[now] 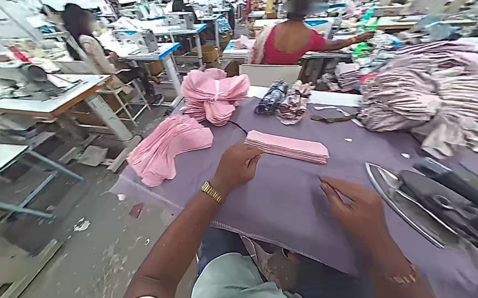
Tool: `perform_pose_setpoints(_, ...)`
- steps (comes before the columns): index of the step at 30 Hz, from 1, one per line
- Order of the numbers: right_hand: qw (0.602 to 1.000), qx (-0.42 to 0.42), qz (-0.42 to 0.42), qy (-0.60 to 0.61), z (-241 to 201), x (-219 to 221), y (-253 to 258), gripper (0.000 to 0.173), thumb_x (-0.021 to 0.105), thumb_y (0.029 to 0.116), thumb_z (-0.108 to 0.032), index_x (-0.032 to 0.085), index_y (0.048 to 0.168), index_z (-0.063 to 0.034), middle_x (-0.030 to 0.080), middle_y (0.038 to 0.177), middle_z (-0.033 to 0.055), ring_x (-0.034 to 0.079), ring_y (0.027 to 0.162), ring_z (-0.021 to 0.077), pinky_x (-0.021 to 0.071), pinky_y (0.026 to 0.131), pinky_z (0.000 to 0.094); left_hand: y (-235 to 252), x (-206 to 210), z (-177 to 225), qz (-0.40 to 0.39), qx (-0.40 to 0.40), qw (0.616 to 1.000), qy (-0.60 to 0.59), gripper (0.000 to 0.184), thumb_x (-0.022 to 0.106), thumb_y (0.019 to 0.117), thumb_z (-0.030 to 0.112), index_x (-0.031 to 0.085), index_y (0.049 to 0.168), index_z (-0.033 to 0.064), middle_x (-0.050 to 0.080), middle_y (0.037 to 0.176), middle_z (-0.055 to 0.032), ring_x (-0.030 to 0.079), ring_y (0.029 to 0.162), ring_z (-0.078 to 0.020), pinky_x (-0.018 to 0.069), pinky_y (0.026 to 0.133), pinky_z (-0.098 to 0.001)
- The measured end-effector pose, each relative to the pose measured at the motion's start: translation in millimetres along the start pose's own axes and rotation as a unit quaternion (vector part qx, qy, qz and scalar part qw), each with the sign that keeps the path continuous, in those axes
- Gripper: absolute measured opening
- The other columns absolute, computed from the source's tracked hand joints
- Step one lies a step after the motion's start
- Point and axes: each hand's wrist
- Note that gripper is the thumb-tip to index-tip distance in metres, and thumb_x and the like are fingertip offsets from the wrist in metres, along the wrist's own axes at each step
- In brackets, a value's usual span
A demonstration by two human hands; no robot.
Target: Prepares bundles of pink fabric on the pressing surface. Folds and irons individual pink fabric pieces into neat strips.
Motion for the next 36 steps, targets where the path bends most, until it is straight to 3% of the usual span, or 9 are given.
perform_pose_setpoints(2, 0.996, 0.018, -0.028, 0.084, 0.5, -2.3, -20.5, 0.026, 0.061, 0.0998, -0.026, 0.08, 0.102, -0.0092, 0.079, 0.096, 0.0013, 0.074, 0.088, 0.006, 0.0625, 0.082, 0.0276, -15.8, -21.4, -7.7, 0.045, -0.049, 0.997, 0.04, 0.024, 0.058, 0.1024, 0.025, 0.08, 0.111, 0.0197, 0.076, 0.108, 0.0046, 0.068, 0.105, -0.0089, 0.057, 0.093, -0.0331)
perform_pose_setpoints(8, 0.993, 0.035, -0.026, 0.106, 4.0, 7.9, -38.8, 0.026, 0.061, 0.0978, -0.027, 0.081, 0.102, -0.011, 0.079, 0.101, -0.0003, 0.073, 0.095, 0.0079, 0.0586, 0.09, 0.0296, -21.6, -87.7, -93.7, 0.022, -0.235, 0.934, 0.27, 0.033, 0.063, 0.0987, 0.025, 0.072, 0.125, 0.0068, 0.068, 0.123, -0.0164, 0.064, 0.117, -0.0339, 0.0517, 0.101, -0.0536)
perform_pose_setpoints(14, 0.997, 0.013, -0.012, 0.078, 2.4, 7.0, -43.2, 0.026, 0.061, 0.0981, -0.026, 0.081, 0.102, -0.0104, 0.079, 0.099, 0.0004, 0.072, 0.093, 0.008, 0.0581, 0.087, 0.0277, -34.4, -86.4, -101.3, 0.068, -0.189, 0.933, 0.299, 0.015, 0.068, 0.0946, 0.026, 0.076, 0.095, 0.0123, 0.07, 0.106, -0.0095, 0.064, 0.11, -0.0296, 0.0509, 0.098, -0.0504)
perform_pose_setpoints(18, 0.997, -0.026, 0.058, 0.033, -11.1, 8.3, -47.2, 0.023, 0.063, 0.0978, -0.02, 0.08, 0.1, -0.006, 0.079, 0.096, 0.0069, 0.074, 0.09, 0.0153, 0.0584, 0.084, 0.0337, -49.3, -68.2, -29.5, 0.1, -0.085, 0.964, 0.23, 0.023, 0.056, 0.102, 0.023, 0.076, 0.107, 0.0118, 0.074, 0.113, -0.0054, 0.068, 0.114, -0.0224, 0.0533, 0.102, -0.0459)
perform_pose_setpoints(23, 0.934, 0.024, -0.009, 0.356, -72.5, 28.7, -45.2, 0.056, 0.073, 0.0957, -0.036, 0.061, 0.143, -0.0092, 0.07, 0.132, 0.011, 0.071, 0.115, 0.0263, 0.0616, 0.099, 0.0427, -61.6, -21.2, 111.9, 0.049, 0.053, 0.997, -0.017, 0.025, 0.056, 0.1017, 0.01, 0.073, 0.121, 0.0074, 0.076, 0.116, -0.0067, 0.072, 0.104, -0.0168, 0.0611, 0.089, -0.0337)
perform_pose_setpoints(28, 0.941, 0.07, 0.084, 0.32, -86.7, 17.8, -33.8, 0.025, 0.059, 0.0975, 0.002, 0.071, 0.119, 0.0056, 0.077, 0.108, 0.0091, 0.075, 0.097, 0.0131, 0.0634, 0.089, 0.0305, -72.7, -6.7, 165.9, 0.009, -0.025, 0.975, -0.223, 0.073, 0.07, 0.0919, 0.019, 0.038, 0.151, -0.0085, 0.057, 0.142, -0.0232, 0.064, 0.124, -0.0223, 0.0613, 0.096, -0.0379)
perform_pose_setpoints(31, 0.982, 0.034, 0.059, 0.174, -83.8, 6.7, -37.8, 0.027, 0.055, 0.0996, -0.002, 0.073, 0.119, 0.0026, 0.078, 0.102, 0.0078, 0.075, 0.092, 0.0099, 0.0633, 0.082, 0.0282, -55.9, -7.4, 149.3, 0.077, -0.066, 0.993, -0.067, 0.065, 0.074, 0.092, 0.037, 0.056, 0.142, -0.0004, 0.058, 0.119, -0.0183, 0.06, 0.091, -0.0159, 0.0542, 0.069, -0.0272)
perform_pose_setpoints(34, 0.999, -0.031, 0.02, -0.008, -103.4, 9.1, -49.6, 0.03, 0.055, 0.0998, -0.012, 0.072, 0.123, -0.0033, 0.077, 0.101, 0.0065, 0.072, 0.079, 0.0139, 0.059, 0.067, 0.0312, -44.4, -16.6, 142.5, 0.086, 0.003, 0.996, -0.001, 0.028, 0.067, 0.0931, 0.02, 0.078, 0.119, 0.0213, 0.065, 0.109, -0.01, 0.061, 0.092, -0.0178, 0.053, 0.075, -0.0306)
perform_pose_setpoints(36, 0.998, -0.034, 0.009, -0.049, -106.1, 5.5, -54.6, 0.034, 0.057, 0.0976, -0.016, 0.073, 0.126, -0.0089, 0.077, 0.112, 0.0052, 0.069, 0.079, 0.0159, 0.0543, 0.067, 0.0338, -41.7, -26.2, 136.0, 0.078, 0.031, 0.994, -0.07, 0.015, 0.066, 0.0904, 0.013, 0.08, 0.093, 0.0185, 0.07, 0.108, -0.0059, 0.066, 0.09, -0.0125, 0.0579, 0.074, -0.0273)
Point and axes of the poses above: each hand's wrist, its own y-axis towards the middle knuckle, its own x-axis out of the palm, z = x × y
